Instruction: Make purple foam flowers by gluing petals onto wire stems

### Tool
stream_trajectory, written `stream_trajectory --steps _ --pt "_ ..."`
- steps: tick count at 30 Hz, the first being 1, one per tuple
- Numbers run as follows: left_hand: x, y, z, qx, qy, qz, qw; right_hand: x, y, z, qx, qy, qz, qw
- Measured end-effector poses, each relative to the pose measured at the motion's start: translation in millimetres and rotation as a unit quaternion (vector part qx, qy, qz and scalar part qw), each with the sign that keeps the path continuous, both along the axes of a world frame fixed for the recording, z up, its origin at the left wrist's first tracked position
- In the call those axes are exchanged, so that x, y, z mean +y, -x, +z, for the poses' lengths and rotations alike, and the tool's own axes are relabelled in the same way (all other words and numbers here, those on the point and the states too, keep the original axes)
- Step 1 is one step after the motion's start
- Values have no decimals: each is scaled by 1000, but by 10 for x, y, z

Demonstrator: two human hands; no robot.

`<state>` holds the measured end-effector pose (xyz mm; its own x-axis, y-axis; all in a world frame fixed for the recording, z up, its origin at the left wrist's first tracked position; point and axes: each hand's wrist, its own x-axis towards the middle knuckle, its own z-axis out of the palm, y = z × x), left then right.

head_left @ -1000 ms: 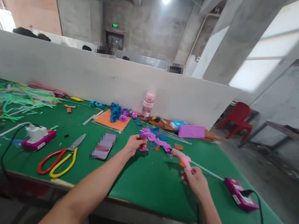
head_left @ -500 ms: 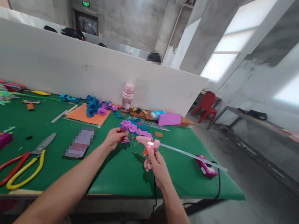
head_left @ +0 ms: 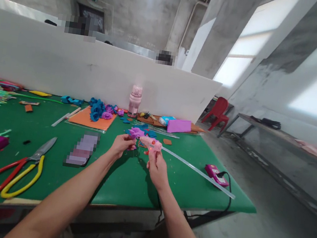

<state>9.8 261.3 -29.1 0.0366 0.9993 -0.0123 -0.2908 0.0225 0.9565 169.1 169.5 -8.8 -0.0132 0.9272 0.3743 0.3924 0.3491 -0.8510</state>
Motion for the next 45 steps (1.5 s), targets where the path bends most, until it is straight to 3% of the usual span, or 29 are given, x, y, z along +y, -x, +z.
stream_trajectory --steps 25,45 --pt "5 -8 -10 3 -7 4 1000 43 50 -19 -105 -42 -25 993" --pt "4 -4 -6 2 -14 2 1000 57 59 -25 -117 -63 -25 991"
